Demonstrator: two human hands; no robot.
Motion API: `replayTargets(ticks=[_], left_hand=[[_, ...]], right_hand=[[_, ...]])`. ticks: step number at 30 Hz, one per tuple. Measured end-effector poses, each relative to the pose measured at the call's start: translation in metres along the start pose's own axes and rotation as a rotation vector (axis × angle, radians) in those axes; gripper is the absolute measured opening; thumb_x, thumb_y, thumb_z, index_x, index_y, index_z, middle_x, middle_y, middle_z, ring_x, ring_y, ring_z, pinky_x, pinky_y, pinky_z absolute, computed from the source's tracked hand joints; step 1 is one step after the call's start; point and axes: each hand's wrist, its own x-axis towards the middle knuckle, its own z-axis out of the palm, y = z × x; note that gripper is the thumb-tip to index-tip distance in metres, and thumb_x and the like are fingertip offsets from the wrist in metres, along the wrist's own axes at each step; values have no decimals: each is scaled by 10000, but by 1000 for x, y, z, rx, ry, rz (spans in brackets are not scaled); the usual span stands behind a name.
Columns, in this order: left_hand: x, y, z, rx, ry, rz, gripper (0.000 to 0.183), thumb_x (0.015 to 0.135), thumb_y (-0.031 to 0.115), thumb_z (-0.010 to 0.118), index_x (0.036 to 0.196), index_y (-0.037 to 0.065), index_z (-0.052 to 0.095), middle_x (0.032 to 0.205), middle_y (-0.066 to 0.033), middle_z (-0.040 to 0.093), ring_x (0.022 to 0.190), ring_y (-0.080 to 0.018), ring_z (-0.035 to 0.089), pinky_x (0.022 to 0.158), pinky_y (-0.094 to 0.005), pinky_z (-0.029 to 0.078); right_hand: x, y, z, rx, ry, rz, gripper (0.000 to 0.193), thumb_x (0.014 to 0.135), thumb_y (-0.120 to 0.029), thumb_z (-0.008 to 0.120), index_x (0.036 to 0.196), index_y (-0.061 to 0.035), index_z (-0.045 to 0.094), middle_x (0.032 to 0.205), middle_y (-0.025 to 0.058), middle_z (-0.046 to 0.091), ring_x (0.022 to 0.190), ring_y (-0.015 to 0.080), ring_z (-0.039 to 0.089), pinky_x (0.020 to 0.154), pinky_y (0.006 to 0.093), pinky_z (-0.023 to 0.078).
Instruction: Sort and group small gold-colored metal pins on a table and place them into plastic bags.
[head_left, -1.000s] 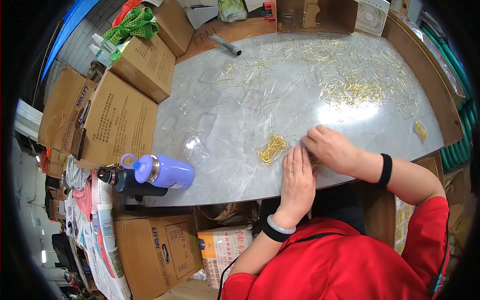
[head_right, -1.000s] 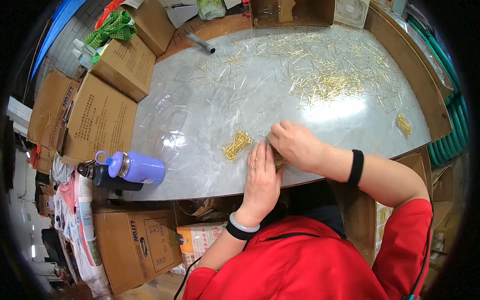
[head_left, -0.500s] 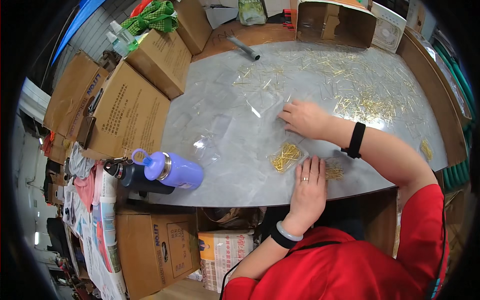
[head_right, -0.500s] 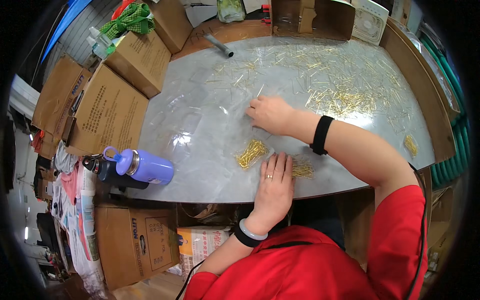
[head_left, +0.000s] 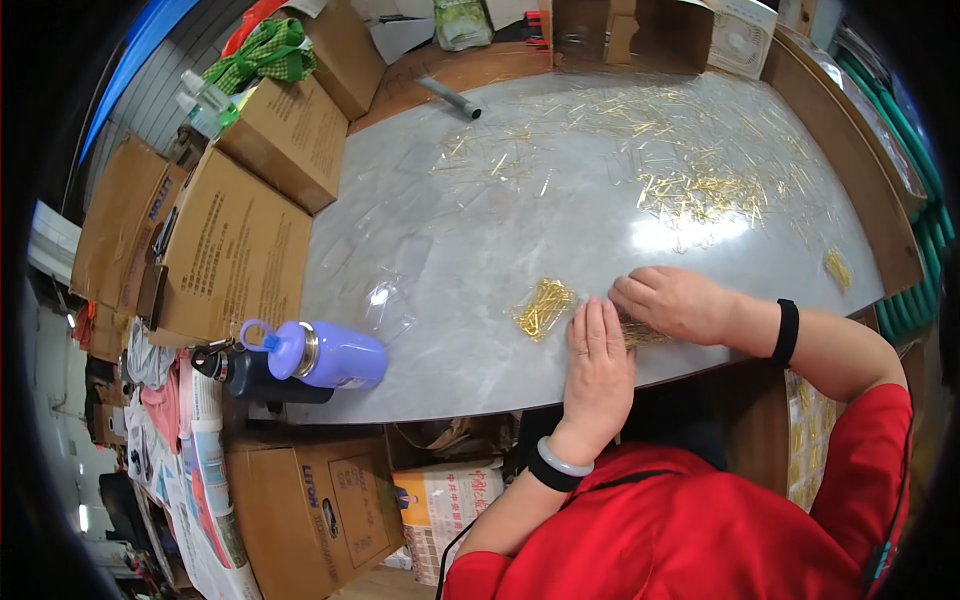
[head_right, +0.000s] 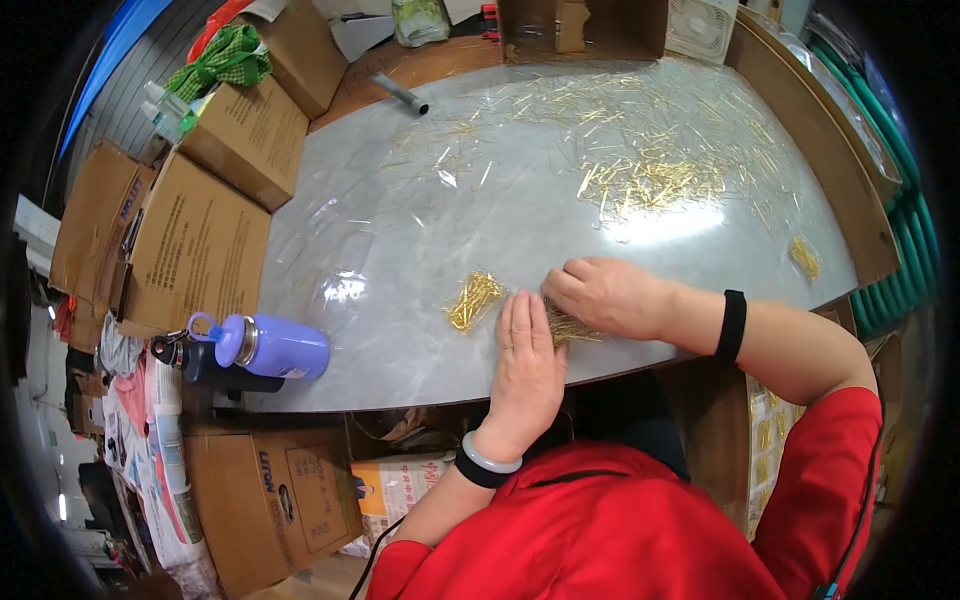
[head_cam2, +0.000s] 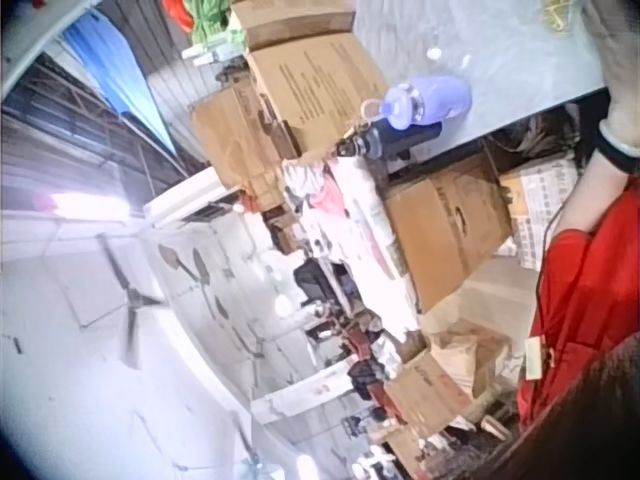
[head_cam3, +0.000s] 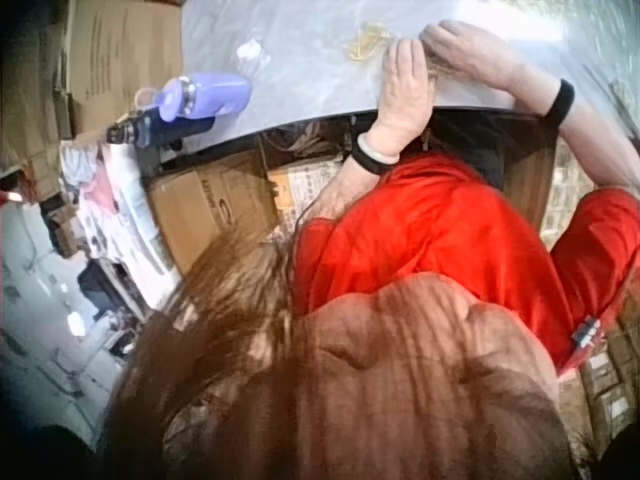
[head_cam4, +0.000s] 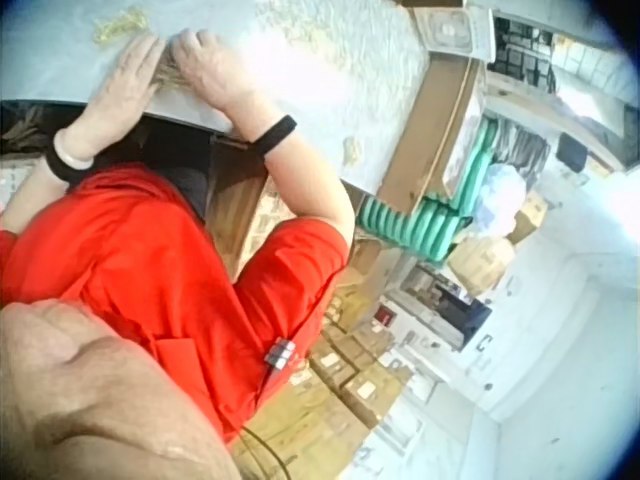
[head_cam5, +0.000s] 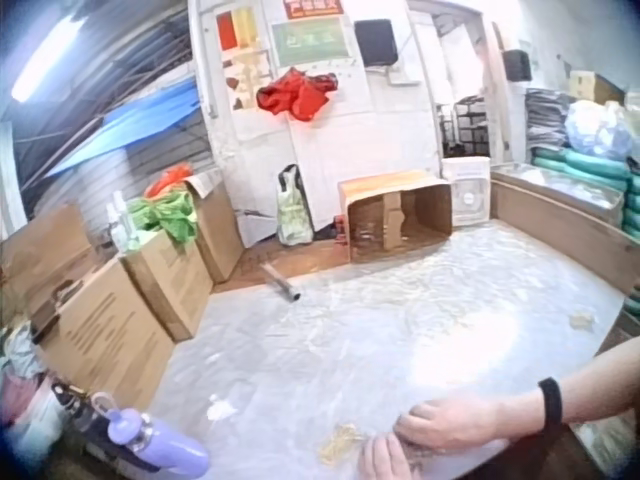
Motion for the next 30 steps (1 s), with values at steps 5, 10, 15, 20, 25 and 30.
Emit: replayTargets(ticks=[5,10,15,20,25,30], left_hand=[[3,-4,-5,68,-113,43,652,918,69,599,1469,-125,310,1511,-290,334,1434,-470,293,1183,-565,250],[5,-1,-7,124,-173,68,603,918,28,531,1470,-108,330,1516,-266,352,1448,-428,302,1192,-571,218],[5,1,-4,105,-159,106,580,899,16,486,1450,-116,362,1489,-268,394,1442,-413,323,1202,-559,225],[4,2,-1,87,-121,107,611,910,-11,458,1487,-114,288,1471,-283,402,1413,-425,365,1200,-542,252],[1,1,1,-10,-77,75,639,946,-21,445,1531,-97,197,1478,-328,374,1377,-462,397,1186,-531,285],[-1,-1,-2,-6,-78,70,637,949,12,466,1523,-98,214,1495,-328,358,1372,-480,394,1178,-514,309]], right_hand=[[-21,-24,-12,571,84,374,427,833,-10,548,1258,26,580,1248,187,580,1118,360,586,964,397,496],[-39,-67,-5,734,328,750,511,802,122,499,1306,51,540,1324,263,555,1209,448,554,1031,455,473],[-14,-105,11,801,502,823,587,848,138,441,1428,53,415,1460,269,425,1373,448,406,1139,461,374],[-21,-91,12,768,526,750,500,901,74,511,1397,59,449,1443,252,457,1372,425,422,1147,454,370],[-20,-81,9,510,349,583,419,896,-50,612,1301,36,550,1329,198,560,1301,369,505,1120,429,403],[-20,-92,12,453,423,628,370,830,-51,609,1192,20,631,1220,144,612,1190,318,584,1016,396,491]])
